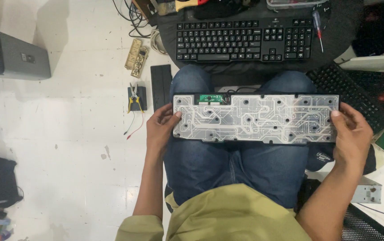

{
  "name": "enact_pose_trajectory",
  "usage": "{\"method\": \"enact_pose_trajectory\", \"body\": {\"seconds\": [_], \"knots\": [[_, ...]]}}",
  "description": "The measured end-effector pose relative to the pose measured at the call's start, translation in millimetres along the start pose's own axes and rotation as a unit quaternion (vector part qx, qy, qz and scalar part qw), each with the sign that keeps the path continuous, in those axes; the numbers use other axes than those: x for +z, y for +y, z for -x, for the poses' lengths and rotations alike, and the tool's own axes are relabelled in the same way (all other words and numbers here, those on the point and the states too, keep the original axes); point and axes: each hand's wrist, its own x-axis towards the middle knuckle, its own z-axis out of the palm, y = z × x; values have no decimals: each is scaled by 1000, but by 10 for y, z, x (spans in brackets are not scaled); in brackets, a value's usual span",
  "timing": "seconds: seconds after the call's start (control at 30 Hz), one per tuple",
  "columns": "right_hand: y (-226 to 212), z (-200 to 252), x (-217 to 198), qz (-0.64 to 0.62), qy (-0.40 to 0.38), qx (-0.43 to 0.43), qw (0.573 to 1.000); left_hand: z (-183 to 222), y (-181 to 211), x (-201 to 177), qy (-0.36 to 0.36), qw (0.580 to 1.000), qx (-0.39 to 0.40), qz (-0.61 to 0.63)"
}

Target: Assembling the internal components of a computer keyboard and screwing on the back cover.

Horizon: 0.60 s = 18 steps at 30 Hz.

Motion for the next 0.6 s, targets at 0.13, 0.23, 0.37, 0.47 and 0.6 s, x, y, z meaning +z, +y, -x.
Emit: {"method": "enact_pose_trajectory", "body": {"seconds": [0.13,0.23,0.37,0.47,0.6], "knots": [[97,-40,-2,-44,-1,71,996,-81,-48,-41,-30,999,-31,30],[9,7,29,-65,0,79,995,-58,-19,-28,-32,998,-38,34],[-144,76,59,-68,13,83,994,-38,-11,3,-41,998,-34,36],[-86,61,57,-101,13,54,993,-26,-3,21,-31,997,-34,59],[-68,24,78,-141,43,68,987,-18,-77,72,-33,991,-10,129]]}}
